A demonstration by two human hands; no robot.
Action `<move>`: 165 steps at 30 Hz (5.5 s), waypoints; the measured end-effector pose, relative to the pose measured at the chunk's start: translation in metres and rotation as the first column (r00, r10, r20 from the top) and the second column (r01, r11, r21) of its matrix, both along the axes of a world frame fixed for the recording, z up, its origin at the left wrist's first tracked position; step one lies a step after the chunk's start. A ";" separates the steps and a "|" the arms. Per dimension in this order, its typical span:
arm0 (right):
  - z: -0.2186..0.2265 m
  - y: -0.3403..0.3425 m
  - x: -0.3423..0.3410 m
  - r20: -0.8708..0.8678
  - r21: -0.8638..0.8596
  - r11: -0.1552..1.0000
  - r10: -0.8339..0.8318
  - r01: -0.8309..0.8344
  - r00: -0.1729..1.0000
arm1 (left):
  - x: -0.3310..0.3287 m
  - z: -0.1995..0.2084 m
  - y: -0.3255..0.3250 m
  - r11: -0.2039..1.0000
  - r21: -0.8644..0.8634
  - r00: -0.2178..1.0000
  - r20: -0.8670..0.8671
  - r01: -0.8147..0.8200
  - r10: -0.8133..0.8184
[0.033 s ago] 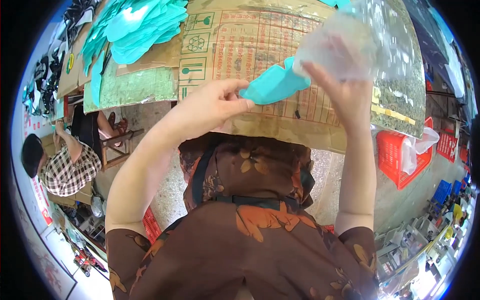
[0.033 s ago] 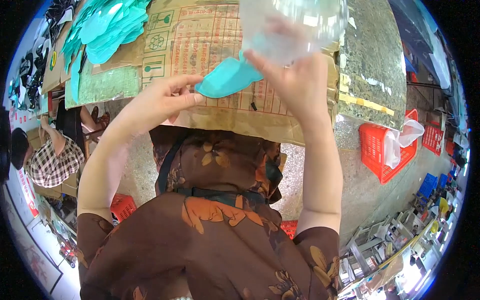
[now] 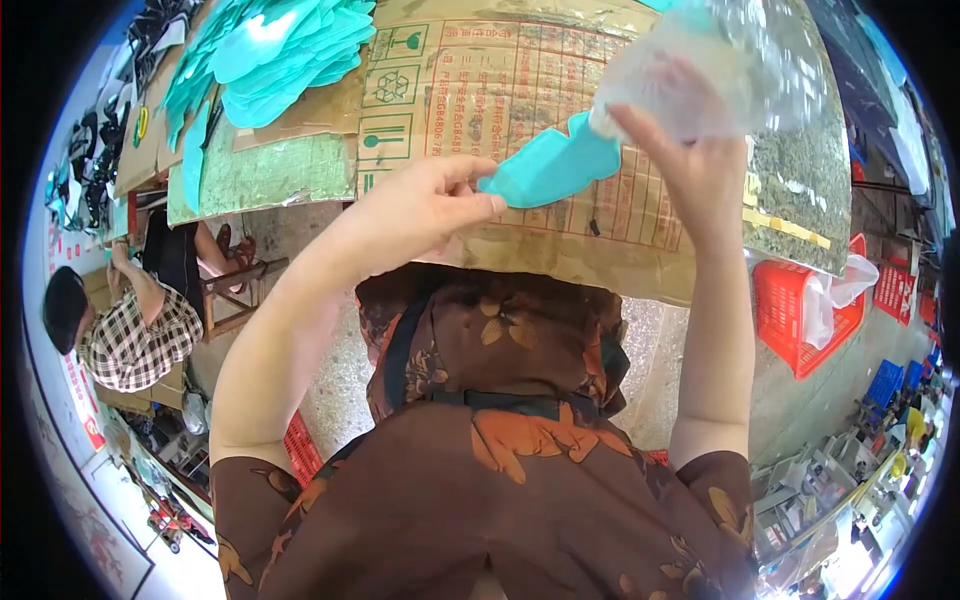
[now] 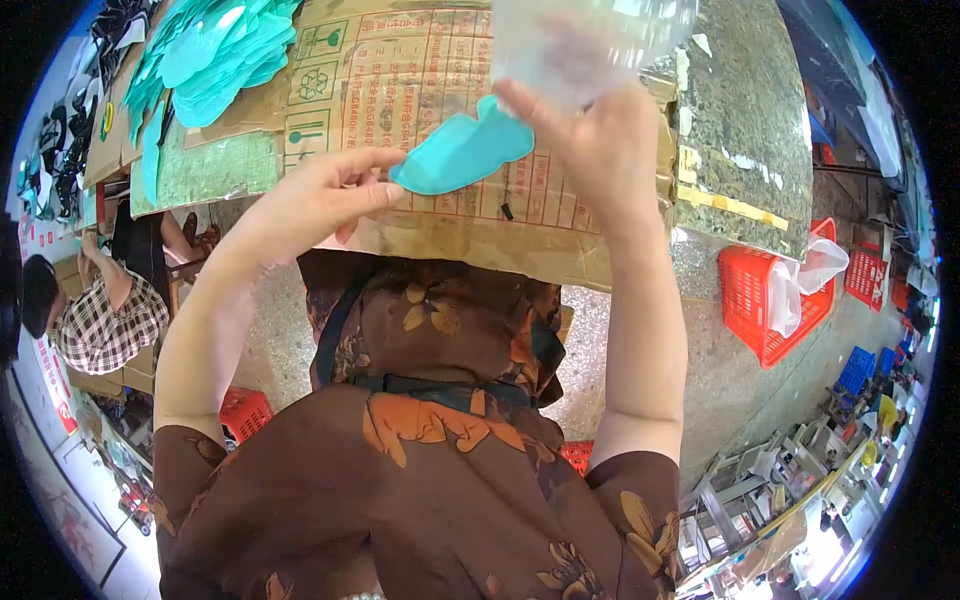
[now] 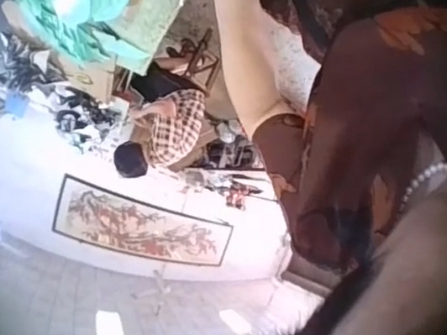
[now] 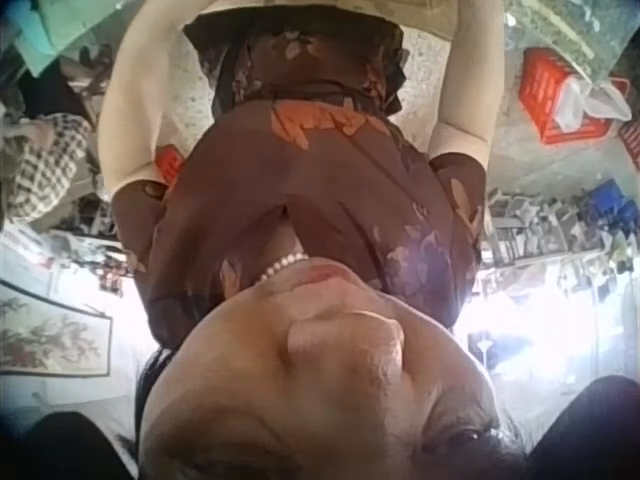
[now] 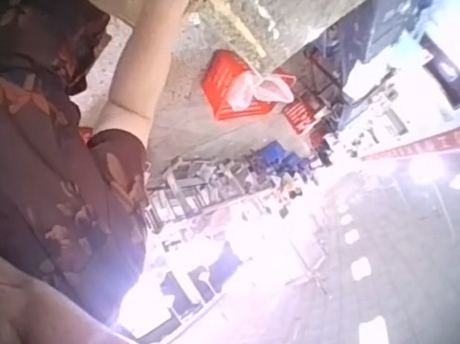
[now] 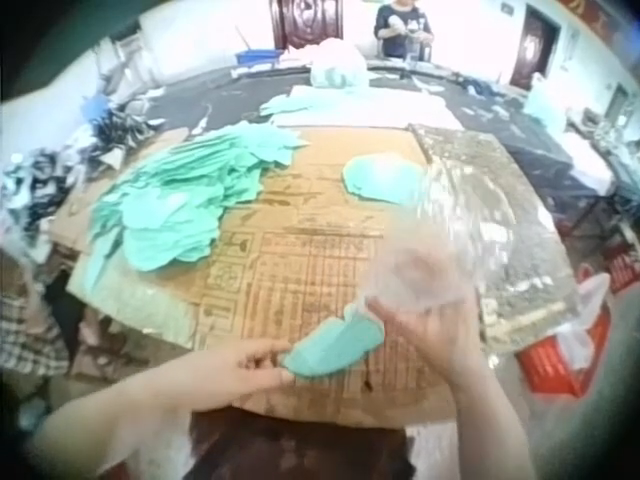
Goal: Applying glue to individual shoe material components using a plastic bottle applicator at a workbench.
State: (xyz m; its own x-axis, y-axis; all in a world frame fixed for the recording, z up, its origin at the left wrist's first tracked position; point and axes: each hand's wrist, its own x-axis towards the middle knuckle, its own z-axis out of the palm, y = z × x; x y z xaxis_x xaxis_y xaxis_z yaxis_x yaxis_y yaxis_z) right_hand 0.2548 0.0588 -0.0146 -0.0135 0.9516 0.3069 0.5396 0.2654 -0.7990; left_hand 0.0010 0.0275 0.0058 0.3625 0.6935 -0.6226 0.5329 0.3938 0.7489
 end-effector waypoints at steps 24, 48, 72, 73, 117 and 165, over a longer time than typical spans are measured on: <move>-0.008 0.012 0.017 -0.459 0.044 0.978 -0.161 0.204 0.873 | -0.024 -0.018 0.009 0.955 -0.258 0.958 0.204 -0.147 0.203; -0.005 -0.036 0.000 -0.101 -0.074 0.997 -0.006 -0.002 0.995 | -0.027 -0.019 0.015 0.968 -0.224 0.974 0.168 -0.114 0.153; -0.003 -0.054 -0.025 -0.206 -0.134 0.984 0.088 -0.117 0.975 | -0.054 -0.024 0.009 0.961 -0.154 0.945 0.198 -0.231 0.259; -0.001 -0.049 -0.017 -0.203 -0.132 0.984 0.088 -0.116 0.975 | -0.050 -0.026 0.009 0.966 -0.140 0.947 0.208 -0.218 0.244; -0.027 -0.047 0.011 -0.514 -0.101 0.991 -0.132 0.093 0.847 | 0.006 -0.018 0.018 0.980 -0.044 0.972 -0.142 -0.196 0.188; -0.035 -0.043 0.108 -0.676 -0.101 0.869 -0.417 0.484 0.607 | -0.263 0.071 0.163 0.802 0.598 0.802 -0.475 -0.007 0.361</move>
